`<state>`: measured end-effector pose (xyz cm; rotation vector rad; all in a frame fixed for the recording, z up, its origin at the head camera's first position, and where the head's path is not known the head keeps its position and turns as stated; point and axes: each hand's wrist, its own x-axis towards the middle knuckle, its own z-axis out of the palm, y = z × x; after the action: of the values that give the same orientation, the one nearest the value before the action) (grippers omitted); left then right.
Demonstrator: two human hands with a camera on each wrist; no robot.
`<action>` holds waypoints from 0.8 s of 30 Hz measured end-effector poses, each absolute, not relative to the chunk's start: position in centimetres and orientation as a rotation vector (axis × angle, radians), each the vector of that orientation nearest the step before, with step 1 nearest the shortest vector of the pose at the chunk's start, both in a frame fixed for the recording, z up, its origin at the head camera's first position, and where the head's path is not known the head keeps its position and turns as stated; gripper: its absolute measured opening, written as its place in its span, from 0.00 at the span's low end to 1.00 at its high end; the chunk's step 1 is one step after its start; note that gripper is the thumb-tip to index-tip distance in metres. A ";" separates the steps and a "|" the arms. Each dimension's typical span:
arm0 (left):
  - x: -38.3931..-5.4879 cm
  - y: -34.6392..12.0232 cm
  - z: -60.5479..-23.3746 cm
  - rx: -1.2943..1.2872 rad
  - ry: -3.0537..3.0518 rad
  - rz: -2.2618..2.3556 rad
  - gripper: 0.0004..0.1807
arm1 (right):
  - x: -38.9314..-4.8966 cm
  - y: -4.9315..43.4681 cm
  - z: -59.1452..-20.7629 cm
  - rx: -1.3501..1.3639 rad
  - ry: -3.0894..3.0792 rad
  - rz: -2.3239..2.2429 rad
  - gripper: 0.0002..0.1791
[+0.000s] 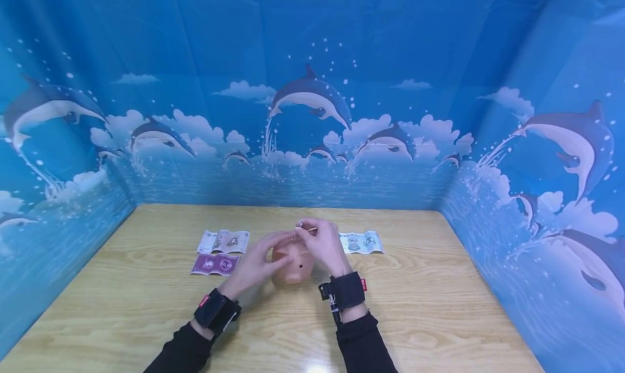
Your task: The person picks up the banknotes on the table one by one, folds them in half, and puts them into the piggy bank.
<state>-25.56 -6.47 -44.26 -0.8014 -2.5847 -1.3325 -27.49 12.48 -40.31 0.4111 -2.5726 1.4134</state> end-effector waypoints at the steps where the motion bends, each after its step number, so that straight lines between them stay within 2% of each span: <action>1: -25.5 -6.5 -44.3 -0.799 -2.594 -1.313 0.31 | -27.5 12.5 -40.4 0.414 -2.574 1.406 0.09; 24: -25.2 -6.3 -44.4 -0.779 -2.627 -1.189 0.33 | -27.7 12.2 -40.8 0.485 -2.615 1.305 0.12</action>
<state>-25.15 -6.33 -44.39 -0.7787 -2.6266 -1.1888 -27.73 12.19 -40.82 0.4854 -2.6151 1.3054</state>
